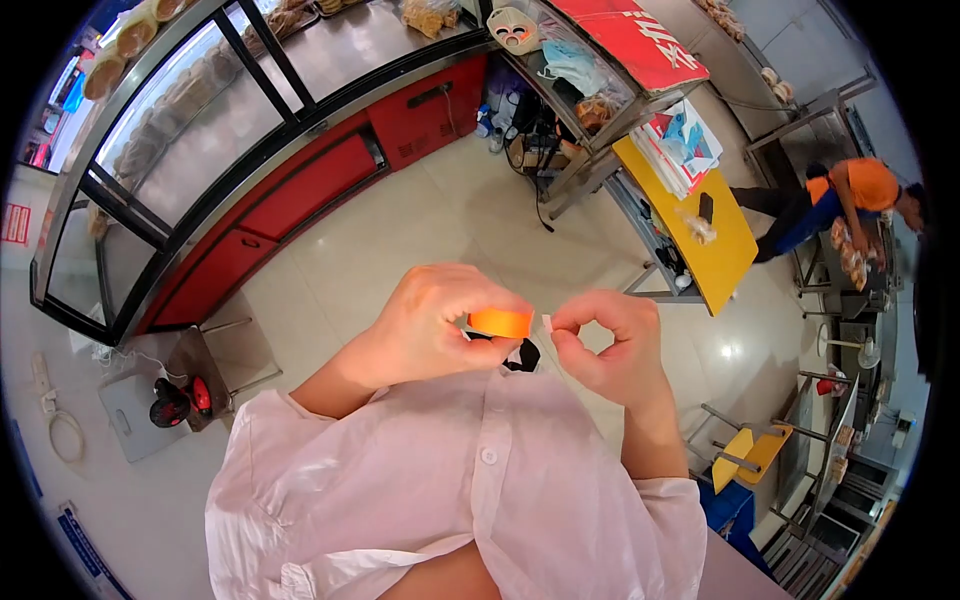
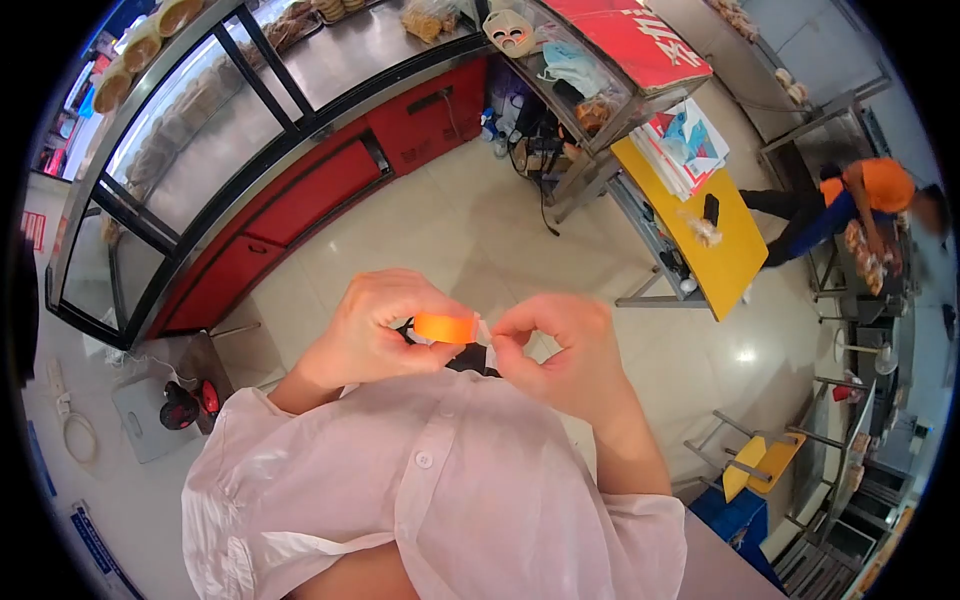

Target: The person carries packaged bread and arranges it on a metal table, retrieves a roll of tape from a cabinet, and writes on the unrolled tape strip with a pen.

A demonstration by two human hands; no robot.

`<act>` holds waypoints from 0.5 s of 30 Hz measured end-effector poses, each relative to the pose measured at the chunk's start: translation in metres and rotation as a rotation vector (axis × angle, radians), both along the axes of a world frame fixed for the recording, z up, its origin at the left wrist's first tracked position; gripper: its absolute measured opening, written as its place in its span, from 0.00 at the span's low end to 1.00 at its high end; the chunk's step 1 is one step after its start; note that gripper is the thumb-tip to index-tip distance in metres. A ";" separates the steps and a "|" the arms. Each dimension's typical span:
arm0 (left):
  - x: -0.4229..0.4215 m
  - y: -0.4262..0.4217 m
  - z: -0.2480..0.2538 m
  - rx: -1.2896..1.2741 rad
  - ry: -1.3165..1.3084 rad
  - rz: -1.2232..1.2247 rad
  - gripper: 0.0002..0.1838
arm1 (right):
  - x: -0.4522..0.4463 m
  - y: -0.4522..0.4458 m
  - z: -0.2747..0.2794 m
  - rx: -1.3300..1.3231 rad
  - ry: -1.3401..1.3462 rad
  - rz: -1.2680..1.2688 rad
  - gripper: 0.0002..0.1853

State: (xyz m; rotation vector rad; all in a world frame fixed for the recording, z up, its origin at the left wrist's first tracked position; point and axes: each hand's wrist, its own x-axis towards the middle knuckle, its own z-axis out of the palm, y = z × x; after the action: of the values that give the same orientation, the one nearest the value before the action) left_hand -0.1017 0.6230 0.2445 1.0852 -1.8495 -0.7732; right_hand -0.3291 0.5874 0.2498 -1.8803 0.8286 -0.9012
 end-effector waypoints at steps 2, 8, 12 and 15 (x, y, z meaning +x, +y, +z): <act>-0.001 0.000 -0.004 -0.025 0.012 0.012 0.14 | 0.002 0.005 0.003 -0.161 0.101 -0.051 0.06; -0.003 0.001 -0.010 -0.072 0.093 0.061 0.16 | 0.009 0.009 -0.001 -0.564 0.192 -0.280 0.11; -0.001 0.002 -0.010 -0.125 0.123 0.086 0.17 | 0.020 0.017 -0.005 -0.662 0.213 -0.311 0.14; 0.000 0.002 -0.008 -0.212 0.062 0.118 0.17 | 0.027 0.021 -0.002 -0.721 0.233 -0.339 0.14</act>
State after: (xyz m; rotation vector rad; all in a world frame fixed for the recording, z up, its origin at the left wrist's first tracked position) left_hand -0.1020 0.6247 0.2365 1.0122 -1.7541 -0.5239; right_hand -0.3024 0.6085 0.2477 -2.5470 1.0794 -1.3322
